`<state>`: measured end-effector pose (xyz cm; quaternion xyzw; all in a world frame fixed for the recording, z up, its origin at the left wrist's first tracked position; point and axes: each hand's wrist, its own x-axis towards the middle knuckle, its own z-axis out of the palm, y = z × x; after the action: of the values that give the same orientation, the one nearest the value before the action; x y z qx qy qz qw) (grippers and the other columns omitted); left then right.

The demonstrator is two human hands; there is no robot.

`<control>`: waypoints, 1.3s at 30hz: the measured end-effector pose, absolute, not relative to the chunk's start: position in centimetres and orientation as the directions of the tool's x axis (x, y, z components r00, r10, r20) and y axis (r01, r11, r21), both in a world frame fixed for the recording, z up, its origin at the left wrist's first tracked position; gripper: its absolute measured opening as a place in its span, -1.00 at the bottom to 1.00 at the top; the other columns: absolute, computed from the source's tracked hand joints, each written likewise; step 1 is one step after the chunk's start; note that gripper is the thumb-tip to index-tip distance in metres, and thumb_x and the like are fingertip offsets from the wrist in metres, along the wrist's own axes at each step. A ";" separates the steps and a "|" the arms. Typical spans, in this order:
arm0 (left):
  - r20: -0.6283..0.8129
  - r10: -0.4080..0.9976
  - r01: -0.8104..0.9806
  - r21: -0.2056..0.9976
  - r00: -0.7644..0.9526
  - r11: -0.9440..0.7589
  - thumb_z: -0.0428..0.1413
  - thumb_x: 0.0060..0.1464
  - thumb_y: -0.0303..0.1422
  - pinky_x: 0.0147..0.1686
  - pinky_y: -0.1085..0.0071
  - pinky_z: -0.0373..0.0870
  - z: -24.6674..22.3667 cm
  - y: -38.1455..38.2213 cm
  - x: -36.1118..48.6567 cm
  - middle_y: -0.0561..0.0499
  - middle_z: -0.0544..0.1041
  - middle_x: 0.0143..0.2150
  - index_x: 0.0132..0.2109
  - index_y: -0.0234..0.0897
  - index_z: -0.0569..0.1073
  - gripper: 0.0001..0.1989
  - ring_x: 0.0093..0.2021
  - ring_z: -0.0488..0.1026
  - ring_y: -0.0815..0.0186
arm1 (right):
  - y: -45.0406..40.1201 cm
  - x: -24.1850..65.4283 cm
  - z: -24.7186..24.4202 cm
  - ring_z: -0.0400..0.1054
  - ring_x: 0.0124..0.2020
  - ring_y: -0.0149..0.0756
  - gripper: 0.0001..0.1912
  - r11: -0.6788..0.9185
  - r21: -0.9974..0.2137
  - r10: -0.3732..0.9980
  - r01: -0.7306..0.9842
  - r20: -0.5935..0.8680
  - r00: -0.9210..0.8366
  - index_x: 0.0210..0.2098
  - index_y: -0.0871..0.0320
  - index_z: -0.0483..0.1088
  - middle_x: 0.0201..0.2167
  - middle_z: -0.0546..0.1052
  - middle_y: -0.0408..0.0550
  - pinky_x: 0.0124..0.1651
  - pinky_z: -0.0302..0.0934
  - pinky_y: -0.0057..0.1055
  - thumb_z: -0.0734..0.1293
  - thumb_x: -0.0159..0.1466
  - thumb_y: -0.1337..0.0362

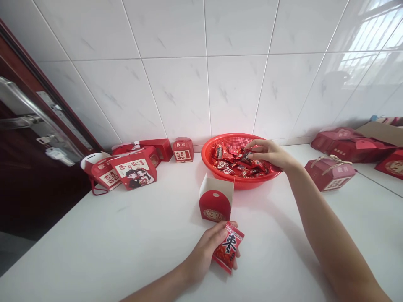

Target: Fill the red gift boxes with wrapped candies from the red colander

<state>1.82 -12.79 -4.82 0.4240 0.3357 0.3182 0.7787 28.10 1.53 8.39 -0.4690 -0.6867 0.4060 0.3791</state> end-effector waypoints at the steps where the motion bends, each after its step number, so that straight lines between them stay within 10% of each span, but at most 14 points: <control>1: -0.254 0.779 -0.209 0.874 0.573 0.439 0.12 0.19 0.03 -0.41 0.36 0.47 -4.8 -12.8 1.8 -0.09 0.59 -0.34 0.11 -0.33 0.40 -0.45 -0.45 0.55 0.26 | 1.7 28.1 8.2 0.23 -0.58 -0.45 -0.59 0.227 -0.920 0.950 0.320 0.137 -0.281 -0.20 0.17 0.45 -0.52 0.51 -0.17 -0.51 0.06 -0.46 0.52 0.03 0.10; 39: -0.211 0.776 -0.201 0.895 0.594 0.397 0.05 0.25 0.02 -0.42 0.38 0.45 -4.9 -12.5 1.7 -0.11 0.59 -0.32 0.02 -0.35 0.45 -0.50 -0.44 0.56 0.25 | 3.6 28.4 6.1 0.51 -0.29 -0.16 -0.84 0.271 -0.863 0.960 0.425 0.210 -0.186 -0.35 0.13 0.50 -0.42 0.61 -0.06 -0.20 0.38 -0.25 0.48 0.08 0.25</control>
<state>1.69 -12.50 -4.93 0.4485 0.3208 0.3164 0.7719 28.39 3.59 6.11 -0.5004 -0.6921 0.3376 0.3958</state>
